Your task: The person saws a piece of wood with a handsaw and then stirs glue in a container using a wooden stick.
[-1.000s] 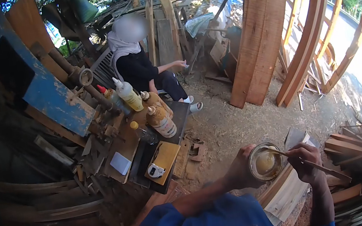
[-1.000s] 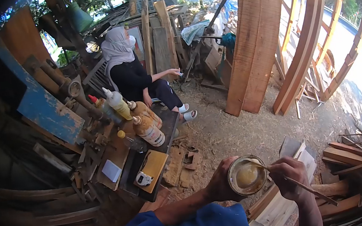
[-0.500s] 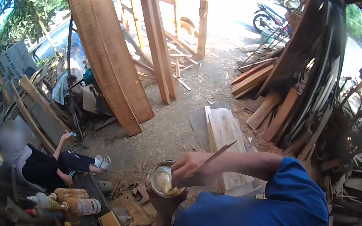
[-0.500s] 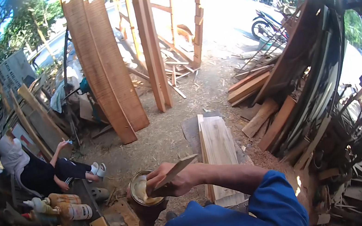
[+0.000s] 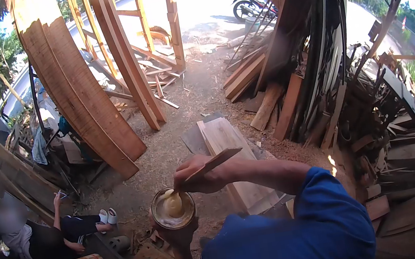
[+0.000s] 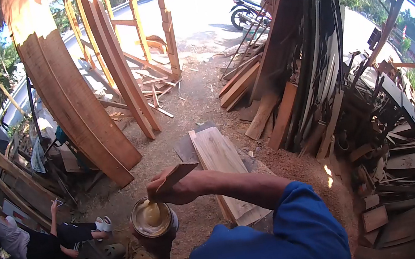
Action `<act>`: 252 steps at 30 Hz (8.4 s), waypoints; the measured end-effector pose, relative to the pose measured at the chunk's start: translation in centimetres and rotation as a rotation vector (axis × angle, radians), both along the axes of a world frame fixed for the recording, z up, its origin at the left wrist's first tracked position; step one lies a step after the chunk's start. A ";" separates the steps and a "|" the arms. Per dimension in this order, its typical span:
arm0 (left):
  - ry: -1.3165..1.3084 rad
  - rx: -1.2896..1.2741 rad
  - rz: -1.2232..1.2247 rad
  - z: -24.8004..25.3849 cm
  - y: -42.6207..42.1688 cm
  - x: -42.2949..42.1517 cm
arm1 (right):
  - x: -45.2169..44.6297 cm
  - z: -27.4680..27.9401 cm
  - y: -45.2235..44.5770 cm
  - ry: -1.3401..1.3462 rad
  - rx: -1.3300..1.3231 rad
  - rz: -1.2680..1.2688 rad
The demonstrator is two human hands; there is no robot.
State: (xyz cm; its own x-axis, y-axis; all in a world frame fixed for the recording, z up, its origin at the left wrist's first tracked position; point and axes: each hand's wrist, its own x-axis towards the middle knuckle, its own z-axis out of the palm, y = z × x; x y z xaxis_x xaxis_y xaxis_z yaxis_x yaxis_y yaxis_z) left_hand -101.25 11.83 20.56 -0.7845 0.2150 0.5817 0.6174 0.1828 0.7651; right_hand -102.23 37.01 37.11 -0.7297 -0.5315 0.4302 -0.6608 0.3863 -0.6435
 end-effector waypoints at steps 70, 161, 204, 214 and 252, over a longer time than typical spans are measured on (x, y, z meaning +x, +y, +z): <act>0.254 -0.191 0.204 4.2 -4.7 1.0 | -1.1 2.5 -6.7 -0.071 -0.059 0.033; 0.335 -0.085 0.162 5.6 -0.2 -0.8 | 2.5 4.0 -5.6 0.301 0.012 0.088; 0.324 -0.070 0.155 3.8 -0.7 -0.1 | 0.1 3.5 -2.7 0.070 0.037 0.039; 0.210 -0.183 0.190 2.7 -0.8 0.8 | 6.0 -4.6 -3.8 -0.704 -0.685 -0.439; 0.235 -0.010 0.139 2.6 3.1 0.1 | 1.5 4.2 -2.2 0.069 0.022 -0.176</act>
State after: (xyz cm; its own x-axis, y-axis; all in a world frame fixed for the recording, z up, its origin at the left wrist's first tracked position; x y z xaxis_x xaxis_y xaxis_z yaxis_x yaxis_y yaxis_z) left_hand -101.14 14.89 23.12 -0.6505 0.1213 0.7498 0.7464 0.2846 0.6016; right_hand -100.76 34.81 41.34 -0.7814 -0.4082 0.4721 -0.6241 0.5130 -0.5894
